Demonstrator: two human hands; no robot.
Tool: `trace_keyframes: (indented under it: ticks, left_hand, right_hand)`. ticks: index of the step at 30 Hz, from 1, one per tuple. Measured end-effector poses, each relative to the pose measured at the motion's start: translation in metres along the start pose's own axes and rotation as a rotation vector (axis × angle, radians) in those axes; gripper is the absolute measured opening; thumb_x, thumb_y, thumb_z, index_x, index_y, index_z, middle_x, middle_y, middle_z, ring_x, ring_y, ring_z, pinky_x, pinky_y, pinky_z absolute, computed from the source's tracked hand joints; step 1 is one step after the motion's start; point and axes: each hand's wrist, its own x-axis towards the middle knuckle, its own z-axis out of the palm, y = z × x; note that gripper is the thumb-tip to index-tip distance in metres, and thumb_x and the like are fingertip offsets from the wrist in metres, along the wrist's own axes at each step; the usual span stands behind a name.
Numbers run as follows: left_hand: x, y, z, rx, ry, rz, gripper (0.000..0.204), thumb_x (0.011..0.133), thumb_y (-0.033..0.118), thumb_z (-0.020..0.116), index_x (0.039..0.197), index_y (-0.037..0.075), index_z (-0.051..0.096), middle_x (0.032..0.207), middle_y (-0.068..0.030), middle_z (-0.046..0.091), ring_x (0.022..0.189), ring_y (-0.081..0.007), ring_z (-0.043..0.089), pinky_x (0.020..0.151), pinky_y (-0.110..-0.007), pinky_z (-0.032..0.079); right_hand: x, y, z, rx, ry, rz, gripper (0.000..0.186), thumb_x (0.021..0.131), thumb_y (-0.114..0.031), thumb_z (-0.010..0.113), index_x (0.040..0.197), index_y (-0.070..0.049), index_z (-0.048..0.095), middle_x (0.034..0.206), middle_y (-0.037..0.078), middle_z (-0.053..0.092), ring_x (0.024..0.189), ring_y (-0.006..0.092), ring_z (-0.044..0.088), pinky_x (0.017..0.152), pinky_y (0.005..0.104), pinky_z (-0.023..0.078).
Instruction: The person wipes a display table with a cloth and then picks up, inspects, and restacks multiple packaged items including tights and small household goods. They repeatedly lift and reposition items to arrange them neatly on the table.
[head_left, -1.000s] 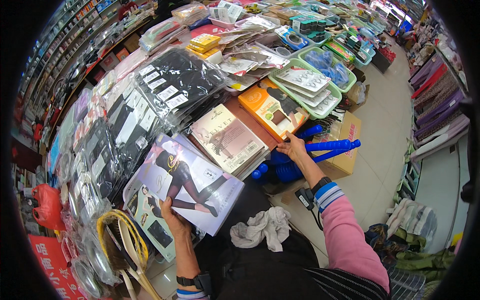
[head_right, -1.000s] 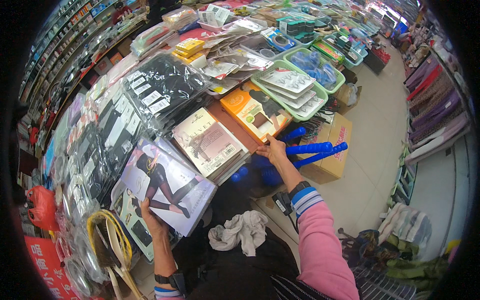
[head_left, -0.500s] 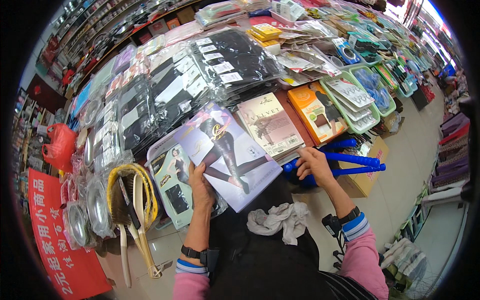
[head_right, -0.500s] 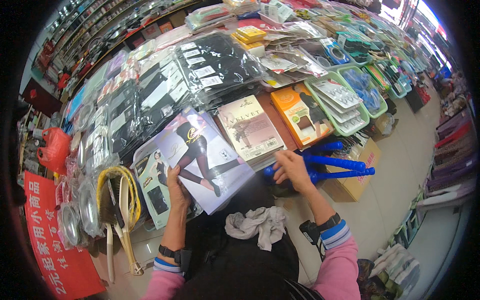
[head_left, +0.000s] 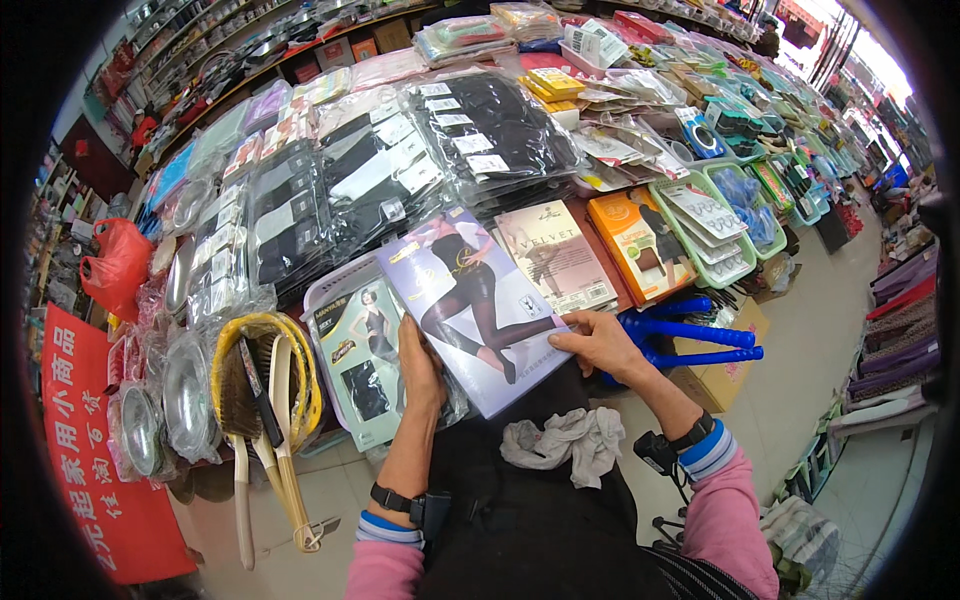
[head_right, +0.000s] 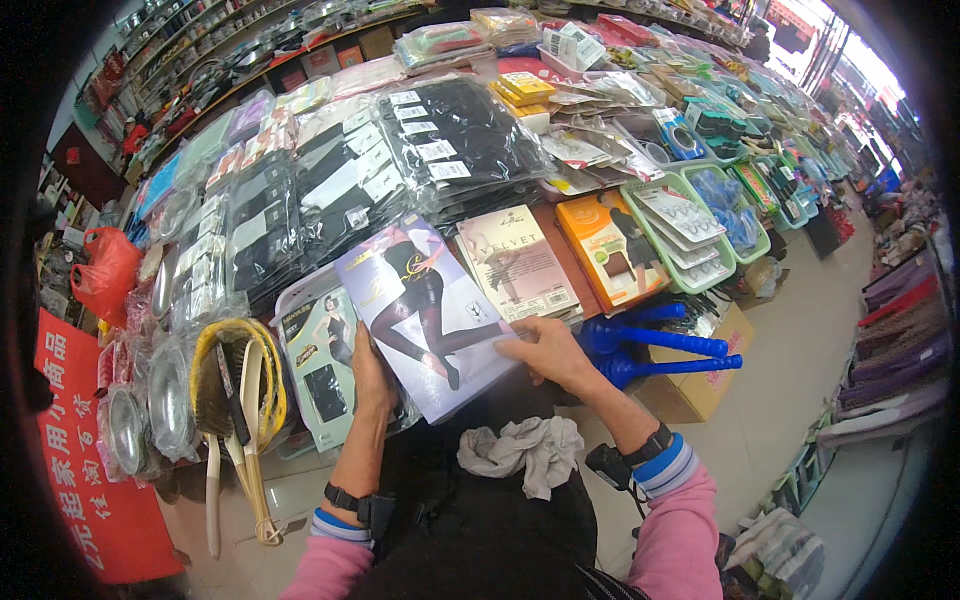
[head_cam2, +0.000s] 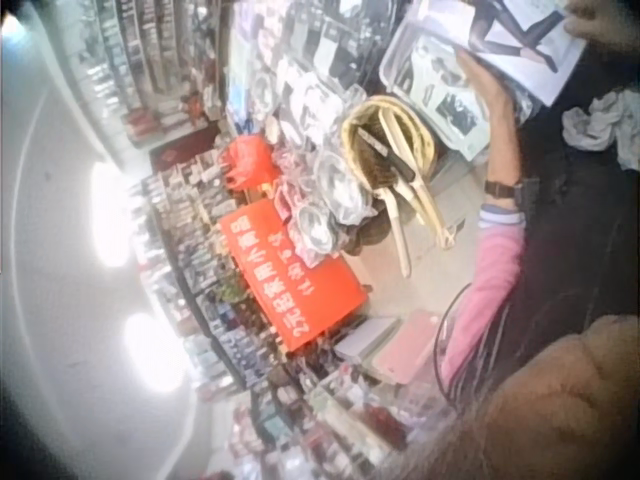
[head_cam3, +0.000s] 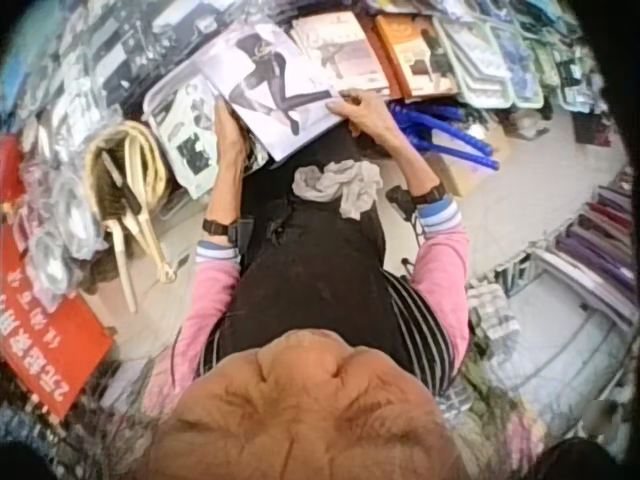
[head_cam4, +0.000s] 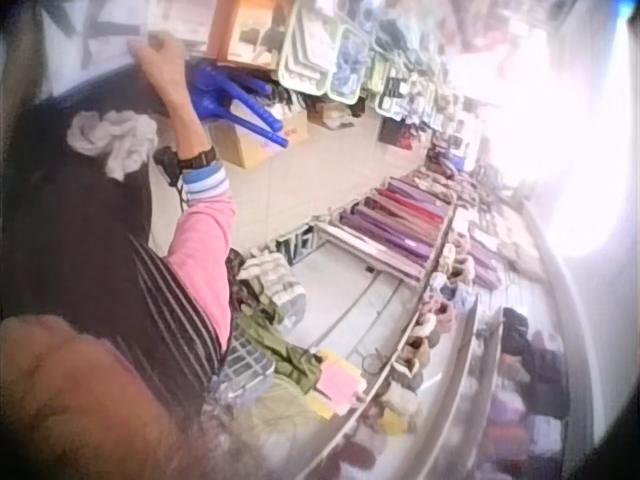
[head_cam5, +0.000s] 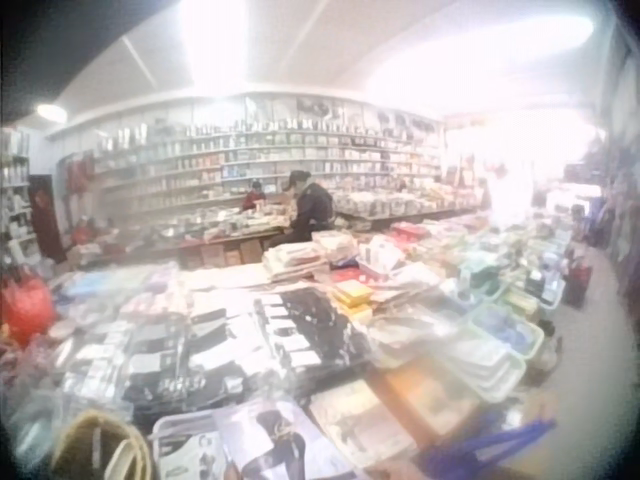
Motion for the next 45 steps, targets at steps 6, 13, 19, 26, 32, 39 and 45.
trace_keyframes:
  ticks: [6,13,19,26,32,39,45]
  left_hand:
    - [0.0,-0.004,0.002,-0.017,0.023,0.019,0.033,0.101,0.044,0.042,0.105,0.012,0.052,0.074,0.0066,0.04,0.058,-0.0034,0.035,0.049,-0.02,0.03]
    - [-0.003,0.001,0.006,0.066,0.075,-0.012,0.046,0.1,0.042,0.045,0.131,0.008,0.046,0.081,0.0049,0.044,0.061,-0.0041,0.039,0.051,-0.02,0.032]
    - [-0.007,0.003,0.01,0.142,0.056,0.046,0.072,0.092,0.018,0.062,0.147,-0.004,0.02,0.124,-0.0185,0.054,0.11,-0.0233,0.054,0.095,-0.034,0.043]
    - [-0.005,-0.002,0.007,0.137,0.017,0.078,0.074,0.089,0.011,0.064,0.146,-0.004,0.02,0.121,-0.019,0.057,0.105,-0.0228,0.057,0.091,-0.032,0.046]
    - [-0.005,-0.001,0.007,0.139,0.02,0.085,0.074,0.088,0.01,0.065,0.146,-0.005,0.021,0.121,-0.0189,0.057,0.105,-0.0221,0.057,0.091,-0.032,0.046]
    - [-0.005,0.001,0.009,0.123,0.011,0.077,0.073,0.088,0.011,0.065,0.145,-0.005,0.021,0.121,-0.0194,0.056,0.106,-0.0223,0.057,0.091,-0.032,0.045]
    - [-0.008,0.004,0.011,0.129,0.018,0.063,0.073,0.088,0.011,0.065,0.145,-0.005,0.021,0.122,-0.0193,0.055,0.107,-0.0224,0.056,0.092,-0.032,0.045]
  right_hand:
    - [0.004,0.014,-0.001,0.31,-0.015,0.145,0.04,0.081,-0.025,0.072,0.107,0.005,0.066,0.077,0.005,0.064,0.058,0.0109,0.057,0.044,0.0235,0.043]
    - [0.005,0.035,0.008,0.65,0.105,0.042,0.028,0.085,-0.023,0.068,0.098,0.002,0.064,0.082,0.006,0.066,0.065,0.0134,0.063,0.048,0.0244,0.048]
    - [0.006,0.053,-0.006,0.895,0.177,-0.124,0.027,0.087,-0.02,0.064,0.103,0.001,0.062,0.093,0.009,0.066,0.082,0.0189,0.065,0.075,0.034,0.054]
    - [-0.007,0.076,-0.058,1.15,0.351,-0.283,0.048,0.089,-0.024,0.059,0.129,0.002,0.053,0.123,0.011,0.061,0.112,0.023,0.059,0.099,0.036,0.044]
    - [-0.01,0.121,-0.108,1.142,0.661,-0.309,0.045,0.09,-0.027,0.062,0.127,-0.001,0.057,0.119,0.009,0.064,0.109,0.0223,0.061,0.095,0.0368,0.047]
    - [0.005,0.16,-0.138,1.048,0.877,-0.245,0.041,0.088,-0.034,0.067,0.115,-0.004,0.063,0.111,0.007,0.066,0.097,0.0211,0.064,0.08,0.0365,0.053]
    - [0.027,0.178,-0.148,1.164,0.986,-0.18,0.045,0.087,-0.04,0.068,0.117,-0.008,0.062,0.111,0.006,0.065,0.098,0.0224,0.064,0.077,0.0403,0.054]
